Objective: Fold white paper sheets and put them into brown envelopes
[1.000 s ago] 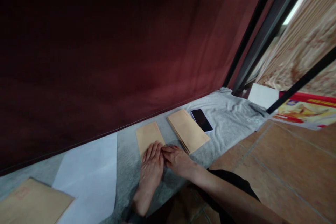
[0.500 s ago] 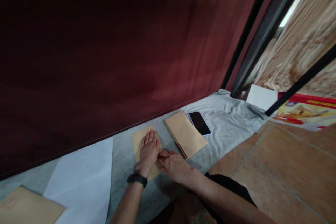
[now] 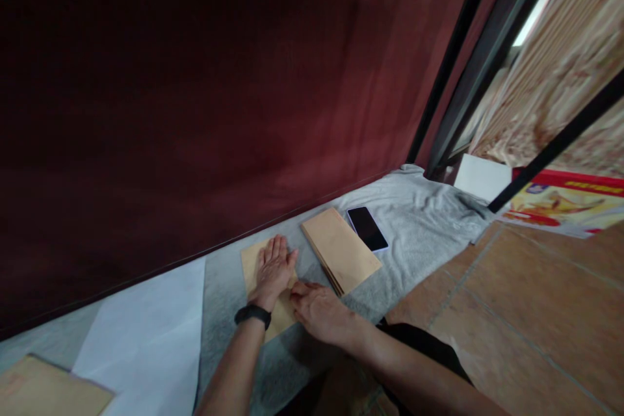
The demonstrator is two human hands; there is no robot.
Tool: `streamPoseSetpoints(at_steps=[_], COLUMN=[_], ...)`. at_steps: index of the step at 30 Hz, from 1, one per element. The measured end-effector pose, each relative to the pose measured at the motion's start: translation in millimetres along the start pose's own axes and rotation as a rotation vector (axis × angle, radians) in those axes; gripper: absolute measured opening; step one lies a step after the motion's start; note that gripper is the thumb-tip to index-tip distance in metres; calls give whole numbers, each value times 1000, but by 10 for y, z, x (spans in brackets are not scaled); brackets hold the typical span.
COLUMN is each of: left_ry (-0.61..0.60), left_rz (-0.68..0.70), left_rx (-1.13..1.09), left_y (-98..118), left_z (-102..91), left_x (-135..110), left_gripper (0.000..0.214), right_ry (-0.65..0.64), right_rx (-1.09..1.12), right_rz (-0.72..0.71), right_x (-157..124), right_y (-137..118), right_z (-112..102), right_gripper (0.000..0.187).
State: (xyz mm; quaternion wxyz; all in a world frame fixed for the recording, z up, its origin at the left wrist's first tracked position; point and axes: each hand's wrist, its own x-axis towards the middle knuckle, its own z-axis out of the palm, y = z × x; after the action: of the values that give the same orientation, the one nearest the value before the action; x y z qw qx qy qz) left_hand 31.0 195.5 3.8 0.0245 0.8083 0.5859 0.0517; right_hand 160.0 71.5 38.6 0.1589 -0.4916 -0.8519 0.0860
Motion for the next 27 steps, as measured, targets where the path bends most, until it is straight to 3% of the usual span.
streamPoseSetpoints(at_steps=[7,10,15,20,23,27], left_ry=[-141,-159,-160,75,198,222], left_rz=[32,34,44,117,121,115], left_rx=[-51,-81,-105,33,97,114], left_y=[-92,-109,-92,24,113,173], left_z=[-27,-20,28,155,200,194], left_x=[-289,-571,-1171,-1665,-1765,-1775], left_gripper=[65,60,58,66,70,69], right_ry=[-14,-31,-47,-54,-32,8], right_rx=[11,28,108,111,75,54], right_rz=[4,6,49,91,107,110], right_x=[4,17,13,-8,-40,-97], right_y=[16,22,42,58,4,-88], right_z=[28,44,27,-3,15,86], right_gripper=[26,35,27,21,22,30])
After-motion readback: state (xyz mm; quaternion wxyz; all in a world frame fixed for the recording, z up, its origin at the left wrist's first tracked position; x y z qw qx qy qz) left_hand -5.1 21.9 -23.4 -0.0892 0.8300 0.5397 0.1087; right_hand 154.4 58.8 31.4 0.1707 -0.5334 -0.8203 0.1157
